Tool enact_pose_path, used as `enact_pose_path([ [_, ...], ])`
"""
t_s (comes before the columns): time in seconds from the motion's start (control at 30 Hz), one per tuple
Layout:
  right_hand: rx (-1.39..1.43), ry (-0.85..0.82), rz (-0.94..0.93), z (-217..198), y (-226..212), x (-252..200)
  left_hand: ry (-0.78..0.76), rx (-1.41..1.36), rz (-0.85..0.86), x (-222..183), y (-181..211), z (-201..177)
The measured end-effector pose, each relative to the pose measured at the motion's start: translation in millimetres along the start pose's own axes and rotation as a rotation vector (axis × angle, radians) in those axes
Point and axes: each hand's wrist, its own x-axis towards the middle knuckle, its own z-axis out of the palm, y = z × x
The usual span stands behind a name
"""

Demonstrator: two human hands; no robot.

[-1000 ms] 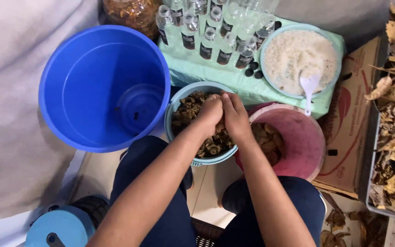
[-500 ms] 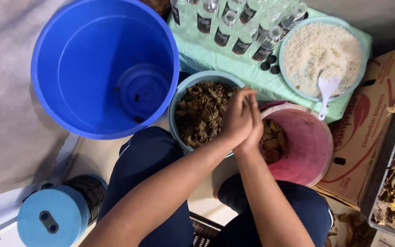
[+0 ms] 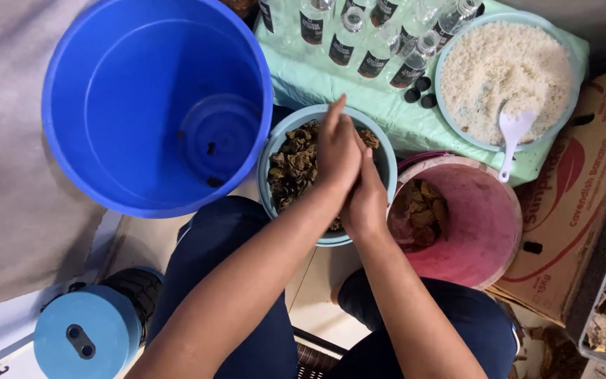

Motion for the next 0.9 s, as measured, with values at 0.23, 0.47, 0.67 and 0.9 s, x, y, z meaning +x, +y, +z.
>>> enact_pose_path([
  [0.23,0.152,-0.016,-0.139,-31,-13,11,-0.187,-0.048,0.249,2,-13,16],
  [0.47,1.158,-0.186,-0.108,-106,32,47,-0.212,-0.107,0.149,3,-6,17],
  [0.67,-0.636,0.168,0.057,-25,-14,10,-0.231,-0.155,0.089,9,3,15],
  [0.9,-0.024,0.029,-0.227,-26,23,-6,-0.169,-0.115,0.123,13,-7,7],
])
